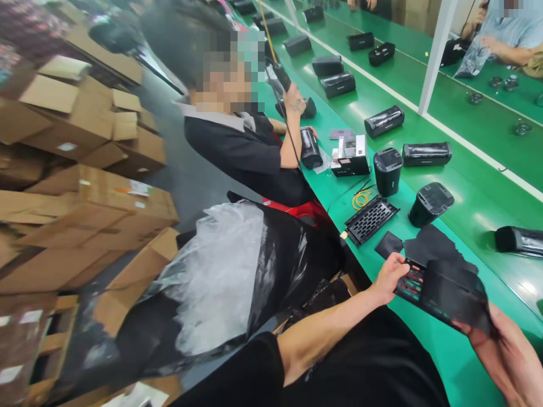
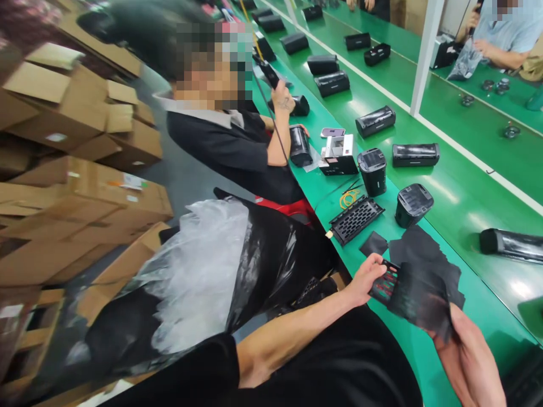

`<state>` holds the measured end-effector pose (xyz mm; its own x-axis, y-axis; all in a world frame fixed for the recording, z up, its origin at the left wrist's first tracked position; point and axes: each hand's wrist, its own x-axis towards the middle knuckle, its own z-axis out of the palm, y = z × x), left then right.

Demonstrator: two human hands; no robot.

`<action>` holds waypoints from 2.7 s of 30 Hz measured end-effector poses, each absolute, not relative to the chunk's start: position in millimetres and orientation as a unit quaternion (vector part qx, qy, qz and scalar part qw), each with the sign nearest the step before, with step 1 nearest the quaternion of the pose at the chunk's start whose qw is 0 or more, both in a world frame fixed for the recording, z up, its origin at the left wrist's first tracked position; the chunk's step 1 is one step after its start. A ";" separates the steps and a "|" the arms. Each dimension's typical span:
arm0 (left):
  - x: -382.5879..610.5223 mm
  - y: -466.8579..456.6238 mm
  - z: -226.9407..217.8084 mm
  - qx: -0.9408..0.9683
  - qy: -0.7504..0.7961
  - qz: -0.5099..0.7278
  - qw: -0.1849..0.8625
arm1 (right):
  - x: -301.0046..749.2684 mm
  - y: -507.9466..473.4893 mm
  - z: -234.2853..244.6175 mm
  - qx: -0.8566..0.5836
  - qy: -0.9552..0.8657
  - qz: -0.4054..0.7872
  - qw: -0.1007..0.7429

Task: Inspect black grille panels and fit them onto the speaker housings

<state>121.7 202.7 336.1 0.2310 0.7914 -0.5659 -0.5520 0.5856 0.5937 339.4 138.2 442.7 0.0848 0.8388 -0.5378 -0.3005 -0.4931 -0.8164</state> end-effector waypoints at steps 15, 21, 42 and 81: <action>147.8 221.7 354.9 0.187 0.416 0.360 0.814 | 399.6 97.3 419.8 -0.766 -0.299 0.497 0.277; 152.9 225.7 356.0 0.207 0.391 0.321 0.837 | 386.0 91.5 414.6 -0.765 -0.205 0.467 0.393; 138.8 226.3 354.0 0.265 0.369 0.190 0.870 | 362.0 71.7 382.2 -0.663 -0.010 0.591 0.460; 143.6 235.0 352.1 0.229 0.379 0.138 0.886 | 360.2 77.1 387.0 -0.669 0.072 0.542 0.503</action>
<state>143.6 235.0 352.1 0.6747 0.4183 -0.6081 -0.0710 0.8568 0.5107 360.2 77.1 387.0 0.4021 0.4493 -0.7978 -0.6417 -0.4832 -0.5956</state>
